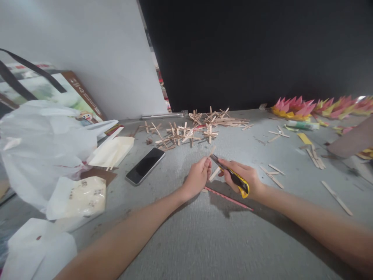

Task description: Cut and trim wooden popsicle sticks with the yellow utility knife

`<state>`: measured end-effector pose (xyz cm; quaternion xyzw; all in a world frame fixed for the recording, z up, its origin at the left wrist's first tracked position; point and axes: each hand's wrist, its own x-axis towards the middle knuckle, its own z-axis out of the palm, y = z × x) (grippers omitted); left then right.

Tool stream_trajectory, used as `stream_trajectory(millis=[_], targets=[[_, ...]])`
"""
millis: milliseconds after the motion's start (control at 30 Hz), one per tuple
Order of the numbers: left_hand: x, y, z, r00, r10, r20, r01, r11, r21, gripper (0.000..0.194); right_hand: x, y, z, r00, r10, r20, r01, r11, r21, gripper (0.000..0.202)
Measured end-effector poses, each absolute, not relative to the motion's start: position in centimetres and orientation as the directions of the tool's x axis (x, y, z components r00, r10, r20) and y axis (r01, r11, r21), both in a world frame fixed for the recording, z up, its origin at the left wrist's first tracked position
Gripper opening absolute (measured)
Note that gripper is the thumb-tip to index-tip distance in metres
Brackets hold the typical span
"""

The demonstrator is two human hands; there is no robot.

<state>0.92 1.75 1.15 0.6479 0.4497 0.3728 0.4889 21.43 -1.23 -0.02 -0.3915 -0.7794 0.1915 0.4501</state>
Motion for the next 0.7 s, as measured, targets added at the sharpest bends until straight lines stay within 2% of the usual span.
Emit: stream_trajectory(millis=[233,400,567,700], targets=[[0.8,1.7,1.2,0.307,0.949,0.073,0.332,-0.179,0.926,0.040,20.8,-1.9,2.0,-0.241,0.802,0.546,0.405,0.594,-0.695,0.035],[0.8,1.7,1.2,0.297,0.951,0.079,0.351,-0.186,0.918,0.040,20.2,-2.5,2.9,-0.166,0.861,0.481,0.349,0.507,-0.788,0.033],[1.0,1.6,1.4,0.301,0.951,0.067,0.297,-0.160,0.941,0.040,19.4,-2.9,2.2,-0.118,0.894,0.432,0.231,0.448,-0.864,0.034],[1.0,1.3,1.5,0.293,0.954,0.069,0.229,-0.140,0.963,0.044,18.9,-3.2,1.9,-0.112,0.907,0.405,0.213,0.420,-0.882,0.038]])
